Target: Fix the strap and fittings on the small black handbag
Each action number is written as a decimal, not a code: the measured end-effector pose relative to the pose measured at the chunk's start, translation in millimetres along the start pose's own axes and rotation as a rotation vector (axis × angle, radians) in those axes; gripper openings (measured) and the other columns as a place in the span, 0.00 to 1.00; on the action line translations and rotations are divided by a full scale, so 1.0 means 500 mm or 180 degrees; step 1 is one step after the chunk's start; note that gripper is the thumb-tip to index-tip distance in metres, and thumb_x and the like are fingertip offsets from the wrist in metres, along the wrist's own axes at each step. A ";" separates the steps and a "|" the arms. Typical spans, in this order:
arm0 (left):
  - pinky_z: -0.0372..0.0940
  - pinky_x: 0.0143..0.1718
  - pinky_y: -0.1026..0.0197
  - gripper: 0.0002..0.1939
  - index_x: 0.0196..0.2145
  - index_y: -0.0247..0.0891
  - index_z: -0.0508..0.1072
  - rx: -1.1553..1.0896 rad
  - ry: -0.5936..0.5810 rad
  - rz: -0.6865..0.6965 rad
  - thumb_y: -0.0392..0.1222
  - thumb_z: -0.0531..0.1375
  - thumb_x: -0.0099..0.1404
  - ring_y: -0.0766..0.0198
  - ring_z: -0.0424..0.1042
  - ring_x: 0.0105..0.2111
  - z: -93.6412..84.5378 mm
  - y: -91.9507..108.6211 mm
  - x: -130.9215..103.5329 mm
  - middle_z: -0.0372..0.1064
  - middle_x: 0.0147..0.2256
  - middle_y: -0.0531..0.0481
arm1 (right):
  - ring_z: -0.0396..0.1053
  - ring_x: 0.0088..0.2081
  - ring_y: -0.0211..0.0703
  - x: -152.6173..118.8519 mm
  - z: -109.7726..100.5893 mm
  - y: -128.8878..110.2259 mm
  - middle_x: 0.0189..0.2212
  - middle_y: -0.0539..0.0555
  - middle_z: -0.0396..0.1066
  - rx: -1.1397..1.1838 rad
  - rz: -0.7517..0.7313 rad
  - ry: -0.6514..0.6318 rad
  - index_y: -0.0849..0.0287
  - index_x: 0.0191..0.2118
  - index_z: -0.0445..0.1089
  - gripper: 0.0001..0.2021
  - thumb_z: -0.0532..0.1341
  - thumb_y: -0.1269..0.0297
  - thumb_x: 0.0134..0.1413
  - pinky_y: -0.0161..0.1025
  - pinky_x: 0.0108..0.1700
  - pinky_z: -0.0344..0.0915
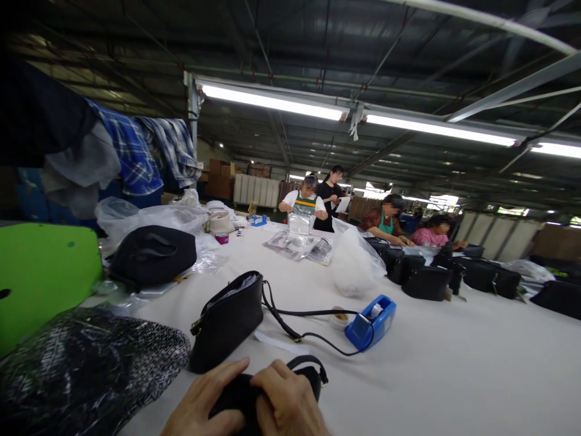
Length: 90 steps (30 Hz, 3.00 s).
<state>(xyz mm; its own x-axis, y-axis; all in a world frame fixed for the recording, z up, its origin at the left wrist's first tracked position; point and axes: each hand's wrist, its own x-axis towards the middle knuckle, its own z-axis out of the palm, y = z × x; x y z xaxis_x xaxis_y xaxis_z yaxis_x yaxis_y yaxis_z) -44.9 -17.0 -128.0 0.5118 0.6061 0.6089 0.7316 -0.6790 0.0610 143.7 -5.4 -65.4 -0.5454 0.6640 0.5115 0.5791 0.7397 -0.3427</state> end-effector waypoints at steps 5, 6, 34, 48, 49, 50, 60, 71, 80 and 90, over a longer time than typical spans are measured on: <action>0.67 0.50 0.54 0.30 0.55 0.38 0.65 -0.0534 -0.0602 -0.0335 0.28 0.56 0.52 0.52 0.66 0.52 0.002 -0.016 0.017 0.64 0.55 0.42 | 0.69 0.25 0.38 0.002 -0.004 -0.011 0.24 0.53 0.69 0.0033 0.0108 0.0025 0.61 0.32 0.70 0.14 0.49 0.76 0.41 0.32 0.26 0.61; 0.68 0.49 0.51 0.32 0.55 0.37 0.64 -0.0658 -0.0875 -0.0502 0.28 0.57 0.51 0.50 0.66 0.51 -0.007 -0.011 0.031 0.63 0.55 0.40 | 0.69 0.25 0.38 0.002 -0.001 -0.013 0.23 0.53 0.69 0.0035 0.0085 0.0064 0.61 0.31 0.70 0.14 0.49 0.76 0.40 0.32 0.26 0.61; 0.57 0.55 0.48 0.38 0.54 0.39 0.59 -0.3159 0.0158 -0.2116 0.56 0.65 0.50 0.51 0.61 0.52 -0.103 0.022 -0.007 0.61 0.52 0.42 | 0.69 0.22 0.36 0.008 -0.016 -0.026 0.22 0.50 0.73 0.0512 0.0922 0.0054 0.59 0.30 0.72 0.11 0.53 0.69 0.46 0.32 0.25 0.64; 0.48 0.61 0.46 0.38 0.50 0.42 0.70 -0.5719 0.0385 -0.3016 0.57 0.70 0.41 0.47 0.60 0.56 -0.032 0.004 -0.037 0.65 0.54 0.41 | 0.60 0.13 0.33 0.003 -0.007 -0.016 0.17 0.48 0.67 0.0923 0.1221 -0.0213 0.60 0.32 0.72 0.11 0.52 0.66 0.49 0.32 0.14 0.55; 0.50 0.60 0.47 0.37 0.50 0.42 0.70 -0.5770 0.0384 -0.2989 0.55 0.70 0.42 0.48 0.61 0.56 -0.030 0.008 -0.029 0.65 0.54 0.41 | 0.60 0.14 0.33 0.002 -0.007 -0.015 0.16 0.48 0.66 0.0897 0.1200 -0.0234 0.60 0.32 0.72 0.11 0.52 0.66 0.49 0.32 0.15 0.55; 0.51 0.60 0.48 0.37 0.50 0.41 0.70 -0.5799 0.0383 -0.2976 0.54 0.70 0.42 0.48 0.61 0.56 -0.028 0.011 -0.020 0.65 0.54 0.41 | 0.60 0.14 0.33 0.000 -0.008 -0.015 0.17 0.48 0.66 0.0857 0.1172 -0.0239 0.59 0.32 0.72 0.11 0.52 0.67 0.48 0.32 0.15 0.56; 0.59 0.51 0.56 0.31 0.48 0.41 0.71 -0.4726 -0.0250 -0.3335 0.36 0.68 0.42 0.55 0.66 0.47 -0.062 0.026 0.044 0.73 0.43 0.50 | 0.63 0.17 0.33 0.003 -0.009 -0.022 0.18 0.48 0.69 0.0602 0.0875 0.0018 0.59 0.30 0.71 0.11 0.52 0.71 0.45 0.32 0.21 0.60; 0.60 0.38 0.64 0.24 0.38 0.36 0.73 -0.4220 -0.0131 -0.3125 0.28 0.60 0.39 0.63 0.65 0.35 -0.060 0.038 0.071 0.70 0.32 0.54 | 0.71 0.37 0.38 0.015 -0.034 -0.066 0.40 0.53 0.70 0.0449 0.0238 -0.0609 0.56 0.42 0.68 0.14 0.51 0.74 0.51 0.34 0.38 0.66; 0.60 0.40 0.65 0.25 0.37 0.36 0.75 -0.4608 0.0159 -0.3342 0.26 0.59 0.37 0.64 0.67 0.36 -0.055 0.040 0.058 0.73 0.32 0.54 | 0.71 0.32 0.42 0.056 -0.022 -0.079 0.35 0.49 0.73 -0.0710 0.0720 -0.1784 0.54 0.31 0.71 0.12 0.51 0.69 0.57 0.38 0.30 0.53; 0.61 0.42 0.62 0.26 0.40 0.35 0.75 -0.5885 0.0674 -0.3300 0.31 0.62 0.37 0.60 0.70 0.39 -0.054 0.037 0.033 0.76 0.37 0.47 | 0.71 0.38 0.42 0.067 -0.028 -0.066 0.37 0.48 0.73 -0.0200 0.0952 -0.1980 0.52 0.33 0.74 0.08 0.56 0.67 0.54 0.37 0.38 0.58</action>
<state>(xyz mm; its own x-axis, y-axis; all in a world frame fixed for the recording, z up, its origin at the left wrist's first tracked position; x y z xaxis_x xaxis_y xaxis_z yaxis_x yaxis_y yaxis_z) -35.1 -31.0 -95.4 0.1734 0.9799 -0.0990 -0.5983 0.1846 0.7797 114.7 -9.4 -26.2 -0.5922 0.7915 -0.1512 0.7824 0.5199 -0.3428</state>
